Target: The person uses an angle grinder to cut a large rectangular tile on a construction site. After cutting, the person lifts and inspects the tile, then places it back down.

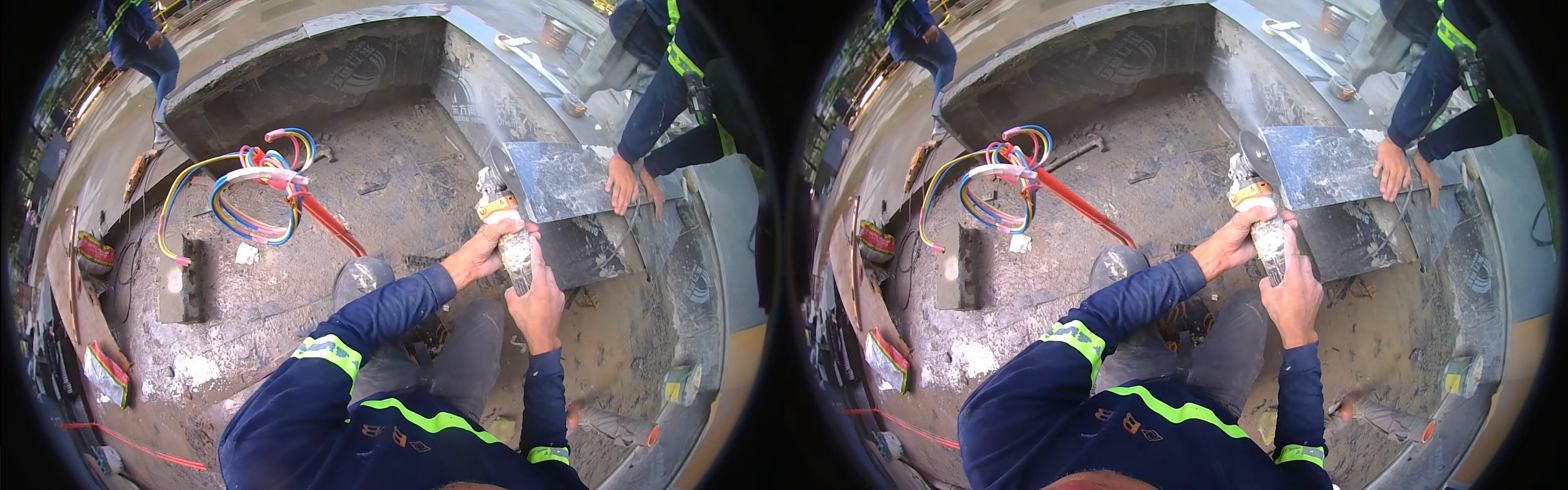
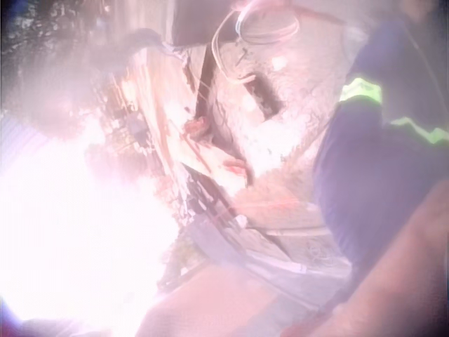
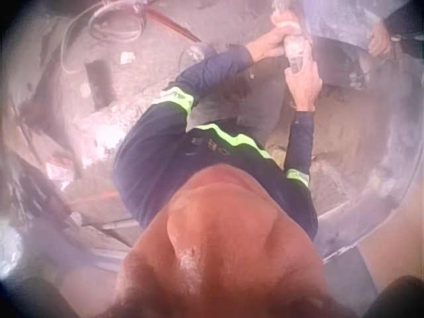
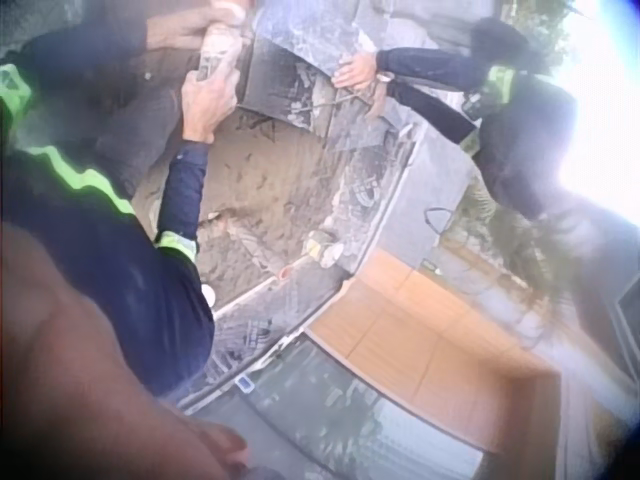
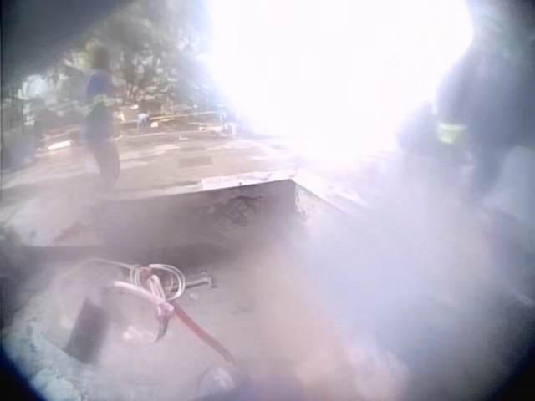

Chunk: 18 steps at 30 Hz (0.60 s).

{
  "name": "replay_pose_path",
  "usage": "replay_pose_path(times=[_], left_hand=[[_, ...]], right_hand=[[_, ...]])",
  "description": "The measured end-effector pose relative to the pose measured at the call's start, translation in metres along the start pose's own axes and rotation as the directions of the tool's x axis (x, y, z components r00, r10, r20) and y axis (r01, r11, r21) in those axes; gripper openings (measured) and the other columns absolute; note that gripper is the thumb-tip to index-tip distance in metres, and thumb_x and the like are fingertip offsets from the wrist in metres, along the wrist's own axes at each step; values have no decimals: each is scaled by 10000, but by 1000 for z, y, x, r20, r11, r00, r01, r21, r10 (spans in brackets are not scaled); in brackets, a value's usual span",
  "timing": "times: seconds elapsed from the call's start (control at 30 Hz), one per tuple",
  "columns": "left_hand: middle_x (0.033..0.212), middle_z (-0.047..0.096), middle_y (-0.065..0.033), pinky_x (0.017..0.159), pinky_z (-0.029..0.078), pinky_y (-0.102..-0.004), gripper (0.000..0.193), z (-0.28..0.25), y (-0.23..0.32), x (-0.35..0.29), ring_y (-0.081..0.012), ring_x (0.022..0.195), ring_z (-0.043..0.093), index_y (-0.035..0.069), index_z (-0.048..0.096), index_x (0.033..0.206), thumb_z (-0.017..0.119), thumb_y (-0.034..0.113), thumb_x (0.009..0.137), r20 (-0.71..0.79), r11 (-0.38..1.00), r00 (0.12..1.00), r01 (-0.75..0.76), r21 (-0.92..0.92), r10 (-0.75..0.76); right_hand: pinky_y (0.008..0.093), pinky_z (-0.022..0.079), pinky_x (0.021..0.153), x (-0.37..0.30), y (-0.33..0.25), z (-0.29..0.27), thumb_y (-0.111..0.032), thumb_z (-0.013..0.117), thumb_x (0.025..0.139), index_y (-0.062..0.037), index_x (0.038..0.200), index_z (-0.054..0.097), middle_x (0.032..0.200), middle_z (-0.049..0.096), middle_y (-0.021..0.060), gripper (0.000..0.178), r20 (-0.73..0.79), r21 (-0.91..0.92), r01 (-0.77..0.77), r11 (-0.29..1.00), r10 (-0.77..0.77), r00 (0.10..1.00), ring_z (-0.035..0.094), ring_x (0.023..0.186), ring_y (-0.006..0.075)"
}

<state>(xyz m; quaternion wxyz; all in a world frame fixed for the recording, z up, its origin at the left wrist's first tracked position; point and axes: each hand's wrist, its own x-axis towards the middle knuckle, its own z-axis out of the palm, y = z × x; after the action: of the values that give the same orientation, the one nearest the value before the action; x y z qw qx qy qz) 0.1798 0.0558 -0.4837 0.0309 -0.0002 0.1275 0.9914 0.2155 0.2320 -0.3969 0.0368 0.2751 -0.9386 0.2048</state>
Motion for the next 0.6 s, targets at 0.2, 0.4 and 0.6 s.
replay_pose_path(times=[0.2,0.4,0.6], left_hand=[[1182,748,-165,1068,637,-502,384,-12,5,15,-320,1143,768,14,632,1292,815,113,969,65,998,997,-28,-55,32],[1159,754,-155,1015,658,-500,365,-18,8,26,-316,1082,778,28,631,1284,809,90,971,79,995,997,-20,-95,28],[1184,776,-166,1015,658,-499,399,-12,11,23,-327,1084,790,33,647,1311,820,99,958,85,997,995,-55,-59,60]], right_hand=[[572,580,928,9,0,9,-113,848,762,-216,1741,381,1200,718,226,1090,1,-24,-17,1000,17,1000,721,1098,472],[579,592,921,15,-3,10,-154,872,779,-231,1741,370,1218,720,221,1087,1,-51,0,999,0,1000,736,1089,473],[561,586,940,14,-10,8,-123,846,769,-246,1743,372,1196,730,229,1090,-2,-39,-28,999,28,1000,719,1105,471]])
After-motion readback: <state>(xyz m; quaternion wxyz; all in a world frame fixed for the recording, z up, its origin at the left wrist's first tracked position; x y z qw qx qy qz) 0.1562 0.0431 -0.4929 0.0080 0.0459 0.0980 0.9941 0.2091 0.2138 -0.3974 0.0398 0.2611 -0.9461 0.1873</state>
